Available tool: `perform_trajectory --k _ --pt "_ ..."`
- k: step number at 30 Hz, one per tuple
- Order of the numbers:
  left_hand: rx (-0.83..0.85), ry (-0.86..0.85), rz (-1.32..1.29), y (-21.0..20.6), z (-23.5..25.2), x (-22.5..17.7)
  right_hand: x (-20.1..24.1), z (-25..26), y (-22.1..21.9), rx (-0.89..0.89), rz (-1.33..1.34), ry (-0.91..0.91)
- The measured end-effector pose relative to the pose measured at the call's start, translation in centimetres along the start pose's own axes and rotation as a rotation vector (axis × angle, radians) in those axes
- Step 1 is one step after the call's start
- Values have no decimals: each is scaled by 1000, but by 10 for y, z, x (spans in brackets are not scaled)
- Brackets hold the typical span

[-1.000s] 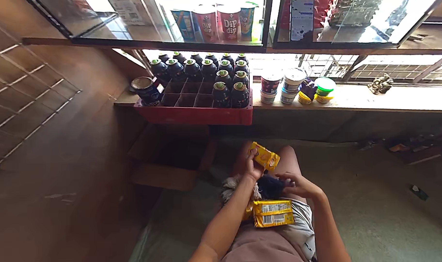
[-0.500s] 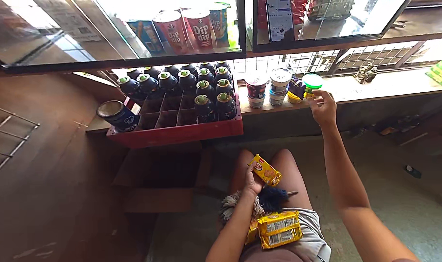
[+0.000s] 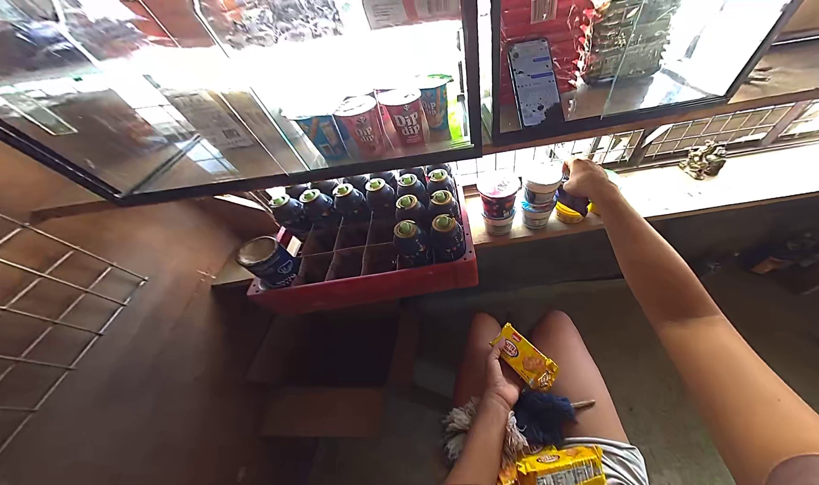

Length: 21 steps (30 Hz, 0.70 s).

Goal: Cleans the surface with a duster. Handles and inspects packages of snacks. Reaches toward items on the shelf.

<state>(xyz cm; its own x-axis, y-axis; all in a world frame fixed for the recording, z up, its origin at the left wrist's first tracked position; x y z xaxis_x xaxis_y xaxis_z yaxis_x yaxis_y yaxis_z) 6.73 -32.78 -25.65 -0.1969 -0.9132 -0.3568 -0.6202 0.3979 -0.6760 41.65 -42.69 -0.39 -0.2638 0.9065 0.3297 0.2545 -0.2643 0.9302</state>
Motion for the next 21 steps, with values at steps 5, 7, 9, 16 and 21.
perform_trajectory --k 5,7,9,16,21 --pt "38 -10 30 0 4 0 -5 3 -14 -33 1 -57" --pt "69 -35 44 -1 3 -1 -11 6 -23 -51 0 -59" --pt "97 -68 57 -3 0 -3 -15 8 -30 -51 -1 -69" --pt "110 -57 14 -2 -1 -2 -22 -7 -32 -272 108 -27" --pt "291 25 -101 -7 -8 -1 -30 -92 -21 -451 228 1"
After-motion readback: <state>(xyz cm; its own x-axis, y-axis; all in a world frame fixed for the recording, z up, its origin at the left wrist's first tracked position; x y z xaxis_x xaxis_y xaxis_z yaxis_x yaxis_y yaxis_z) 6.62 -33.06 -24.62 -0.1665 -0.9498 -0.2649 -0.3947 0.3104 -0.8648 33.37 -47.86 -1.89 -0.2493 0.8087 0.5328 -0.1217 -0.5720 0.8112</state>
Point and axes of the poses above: each hand's wrist, its own z-axis towards the middle knuckle, its own y-axis out of the back of the hand, x = y × z, the point moved 4 cm from there along z, towards the middle knuckle, and after that the axes turned 6 degrees about x, right-handed, at the moved point
